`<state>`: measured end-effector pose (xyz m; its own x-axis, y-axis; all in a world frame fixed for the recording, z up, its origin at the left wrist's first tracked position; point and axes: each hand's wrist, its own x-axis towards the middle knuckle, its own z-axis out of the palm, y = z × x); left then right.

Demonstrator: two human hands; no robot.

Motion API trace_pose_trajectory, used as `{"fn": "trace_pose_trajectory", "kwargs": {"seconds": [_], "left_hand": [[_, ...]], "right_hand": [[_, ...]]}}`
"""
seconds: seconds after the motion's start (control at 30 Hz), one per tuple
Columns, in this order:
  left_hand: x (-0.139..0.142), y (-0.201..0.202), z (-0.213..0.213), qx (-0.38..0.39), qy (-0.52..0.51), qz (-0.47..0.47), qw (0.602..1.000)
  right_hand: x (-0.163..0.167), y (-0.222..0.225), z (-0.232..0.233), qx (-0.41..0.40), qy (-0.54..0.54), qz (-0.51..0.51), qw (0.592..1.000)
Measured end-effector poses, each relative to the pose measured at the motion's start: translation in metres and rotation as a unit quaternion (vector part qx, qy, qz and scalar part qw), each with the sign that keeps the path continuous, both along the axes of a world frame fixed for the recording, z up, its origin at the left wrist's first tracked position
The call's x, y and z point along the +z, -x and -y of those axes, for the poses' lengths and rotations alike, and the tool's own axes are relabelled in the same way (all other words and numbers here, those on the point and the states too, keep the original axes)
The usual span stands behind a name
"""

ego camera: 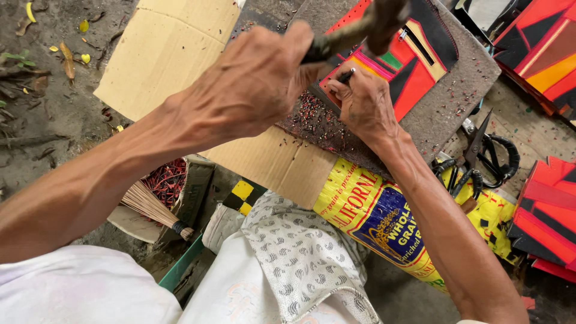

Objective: The person sits on the ground and hammers a punch tool against a colorful patterned leather piece resting on a stone block, driving the punch along the edge to make holes. They reposition the leather piece and the punch repeatedly, working through a stack of similar pieces beside them.

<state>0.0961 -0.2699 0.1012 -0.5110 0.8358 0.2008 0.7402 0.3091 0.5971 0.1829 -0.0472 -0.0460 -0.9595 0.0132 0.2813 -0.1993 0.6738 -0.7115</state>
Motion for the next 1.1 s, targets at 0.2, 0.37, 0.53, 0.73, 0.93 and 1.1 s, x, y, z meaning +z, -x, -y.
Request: {"fn": "trace_pose_trajectory", "kwargs": {"seconds": [0.2,0.37,0.53,0.73,0.93,1.1], "left_hand": [[-0.002,-0.006,-0.002,0.003,-0.046,0.052,0.998],[-0.004,0.0,-0.001,0.023,0.03,0.01,0.999],[-0.005,-0.005,-0.008,-0.025,-0.241,0.118,0.963],[-0.017,0.004,0.008,0.039,0.204,0.112,0.972],[-0.062,0.003,0.023,0.032,0.149,0.004,0.988],[-0.084,0.002,0.012,0.022,0.239,0.081,0.967]], "right_hand": [[-0.002,0.002,0.0,0.028,-0.008,-0.034,0.999],[-0.002,0.004,0.0,0.042,-0.018,-0.075,0.996],[-0.003,0.003,0.002,0.016,-0.03,-0.044,0.998],[-0.006,0.005,-0.002,0.019,-0.051,-0.066,0.996],[-0.022,-0.002,-0.001,-0.035,0.05,-0.048,0.997],[-0.033,0.002,-0.015,-0.075,0.295,0.011,0.952]]}}
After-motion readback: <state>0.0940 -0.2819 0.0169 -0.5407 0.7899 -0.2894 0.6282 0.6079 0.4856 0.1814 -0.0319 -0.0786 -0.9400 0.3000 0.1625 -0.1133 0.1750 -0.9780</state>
